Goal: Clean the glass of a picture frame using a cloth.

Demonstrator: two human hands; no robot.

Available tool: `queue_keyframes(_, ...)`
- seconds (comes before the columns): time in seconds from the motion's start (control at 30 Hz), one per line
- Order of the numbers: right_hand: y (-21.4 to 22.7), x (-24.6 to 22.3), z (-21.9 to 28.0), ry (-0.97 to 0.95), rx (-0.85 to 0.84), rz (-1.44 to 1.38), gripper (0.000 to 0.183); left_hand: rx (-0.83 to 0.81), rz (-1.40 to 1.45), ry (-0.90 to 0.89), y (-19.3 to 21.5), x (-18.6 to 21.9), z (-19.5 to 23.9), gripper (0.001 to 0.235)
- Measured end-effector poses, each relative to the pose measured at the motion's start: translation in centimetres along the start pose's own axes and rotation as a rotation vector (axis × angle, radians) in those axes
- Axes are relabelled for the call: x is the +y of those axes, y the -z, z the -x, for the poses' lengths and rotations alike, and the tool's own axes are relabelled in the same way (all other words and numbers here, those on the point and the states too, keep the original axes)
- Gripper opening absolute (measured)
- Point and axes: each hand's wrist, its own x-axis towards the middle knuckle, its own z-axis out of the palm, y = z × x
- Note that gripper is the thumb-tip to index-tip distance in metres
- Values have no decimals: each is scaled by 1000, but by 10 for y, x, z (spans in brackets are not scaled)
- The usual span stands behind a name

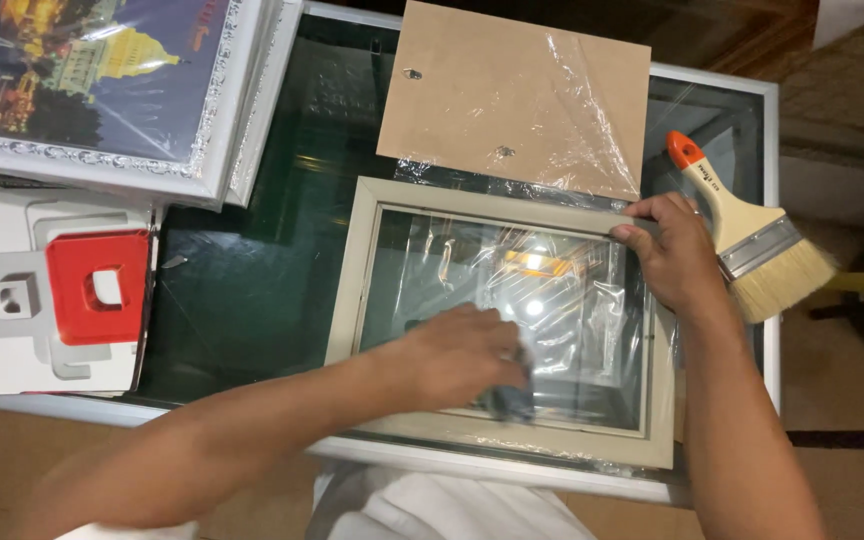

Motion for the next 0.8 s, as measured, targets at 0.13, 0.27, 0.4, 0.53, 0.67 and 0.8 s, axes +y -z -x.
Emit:
queue_keyframes(0.13,2,-1,2,-15,-11,-11,27,-127,-78,46,66,-26,52,19)
queue_keyframes(0.27,2,-7,0,-39,-19,0,25,-205,-157,116,97,-23,70,16)
queue_keyframes(0.4,0,-3,0,-43,-17,5,26,-85,-102,46,62,-26,51,17)
queue_keyframes(0.53,1,-3,1,-21,-18,13,26,66,-147,6,-10,-26,-1,15)
queue_keyframes(0.67,0,0,0,-17,-21,14,25,262,-195,-20,-79,-20,-71,13)
queue_keyframes(0.8,2,-8,1,17,3,-4,22,383,-109,-51,-111,-15,-117,8)
